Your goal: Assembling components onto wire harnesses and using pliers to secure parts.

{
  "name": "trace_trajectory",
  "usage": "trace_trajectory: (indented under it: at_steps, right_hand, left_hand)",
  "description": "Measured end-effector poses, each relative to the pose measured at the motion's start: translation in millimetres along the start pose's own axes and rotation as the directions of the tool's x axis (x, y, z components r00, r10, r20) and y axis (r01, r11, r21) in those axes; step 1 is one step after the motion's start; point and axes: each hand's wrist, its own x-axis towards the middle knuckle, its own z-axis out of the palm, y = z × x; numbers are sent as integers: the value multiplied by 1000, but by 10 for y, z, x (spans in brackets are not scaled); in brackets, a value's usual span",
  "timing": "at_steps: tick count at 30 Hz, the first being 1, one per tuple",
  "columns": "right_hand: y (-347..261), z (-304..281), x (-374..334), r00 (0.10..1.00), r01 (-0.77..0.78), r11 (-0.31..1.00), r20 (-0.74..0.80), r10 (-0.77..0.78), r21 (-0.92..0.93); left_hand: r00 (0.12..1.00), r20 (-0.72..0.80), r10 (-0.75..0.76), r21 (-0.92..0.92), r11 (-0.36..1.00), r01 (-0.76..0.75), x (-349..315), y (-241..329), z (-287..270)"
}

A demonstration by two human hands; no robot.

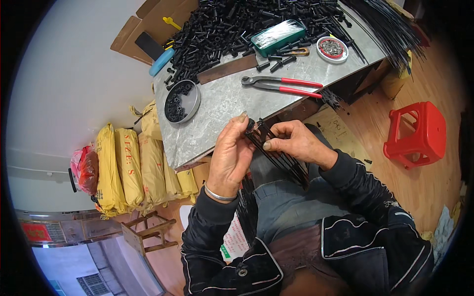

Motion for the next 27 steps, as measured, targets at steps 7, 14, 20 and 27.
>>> trace_trajectory:
  at_steps: [7,14,20,27]
  right_hand:
    - [-53,67,-11,998,-10,1000,-56,10,4]
    - [-40,47,-2,998,-9,999,-58,7,-31]
    - [-41,66,-13,995,-5,996,-97,-4,-86]
    - [-10,79,-35,995,2,997,-99,-10,-81]
  left_hand:
    - [997,47,65,121,990,-70,-60,43,100]
    - [995,59,78,156,984,-87,-18,35,-15]
    - [984,51,169,288,941,-177,-43,44,8]
    - [965,41,258,390,885,-253,-99,-6,32]
